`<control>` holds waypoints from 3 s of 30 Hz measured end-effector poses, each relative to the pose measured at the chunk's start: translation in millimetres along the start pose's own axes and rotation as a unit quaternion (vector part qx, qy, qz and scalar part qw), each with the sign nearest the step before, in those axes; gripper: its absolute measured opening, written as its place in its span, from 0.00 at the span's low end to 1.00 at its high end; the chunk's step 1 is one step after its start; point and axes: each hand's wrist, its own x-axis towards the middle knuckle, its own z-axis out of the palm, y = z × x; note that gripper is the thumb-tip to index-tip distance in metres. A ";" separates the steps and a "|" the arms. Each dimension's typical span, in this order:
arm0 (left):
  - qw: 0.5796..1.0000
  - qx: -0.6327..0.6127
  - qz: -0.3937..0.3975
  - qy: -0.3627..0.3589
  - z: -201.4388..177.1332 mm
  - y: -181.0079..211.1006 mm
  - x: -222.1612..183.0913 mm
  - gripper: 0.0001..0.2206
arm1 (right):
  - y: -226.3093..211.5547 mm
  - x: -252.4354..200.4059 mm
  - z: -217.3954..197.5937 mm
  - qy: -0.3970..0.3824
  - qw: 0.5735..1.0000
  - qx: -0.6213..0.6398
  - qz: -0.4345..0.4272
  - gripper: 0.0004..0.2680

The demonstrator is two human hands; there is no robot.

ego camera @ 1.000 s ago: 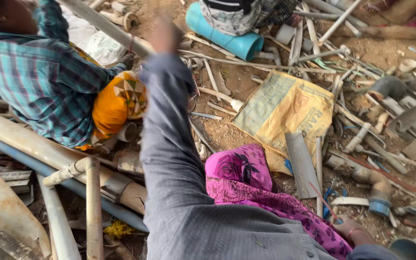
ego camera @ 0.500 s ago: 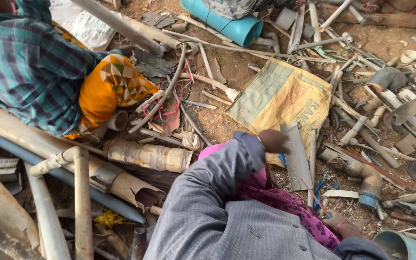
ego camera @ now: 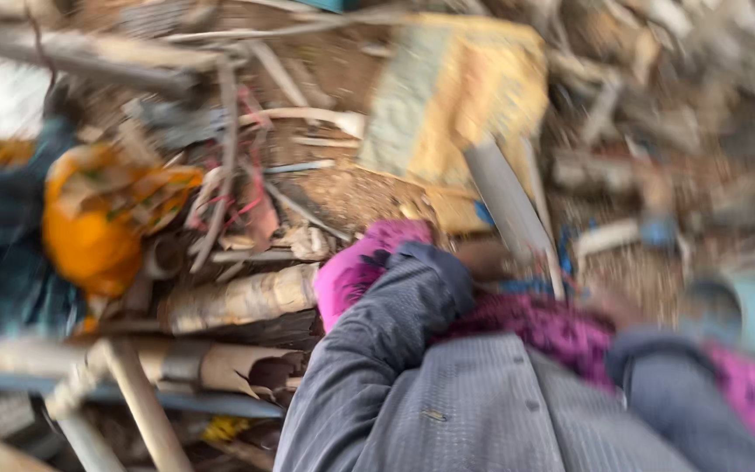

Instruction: The person uses a hacksaw to cut a length of grey PVC pipe while sitting on the ground among various scraps.

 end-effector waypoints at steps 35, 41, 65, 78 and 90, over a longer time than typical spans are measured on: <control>0.964 -0.062 -0.140 -0.216 -71.0 34.4 -42.6 0.31 | 48.7 147.2 85.7 -0.011 0.957 -0.237 0.168 0.22; 0.950 -0.094 -0.185 -0.232 -74.8 41.1 -46.3 0.28 | 56.8 174.6 109.4 0.042 0.957 -0.271 0.090 0.18; 0.957 -0.099 -0.204 -0.182 -51.7 7.6 -65.4 0.30 | -51.6 182.9 108.5 0.067 0.978 -0.187 0.070 0.18; 0.987 -0.026 -0.129 -0.092 -21.7 -3.4 -65.8 0.25 | -100.9 146.5 35.7 0.029 0.861 0.506 0.031 0.08; 0.988 0.067 -0.110 -0.080 -69.1 47.1 -67.7 0.30 | -71.4 16.1 -45.1 -0.158 0.789 0.581 -0.121 0.09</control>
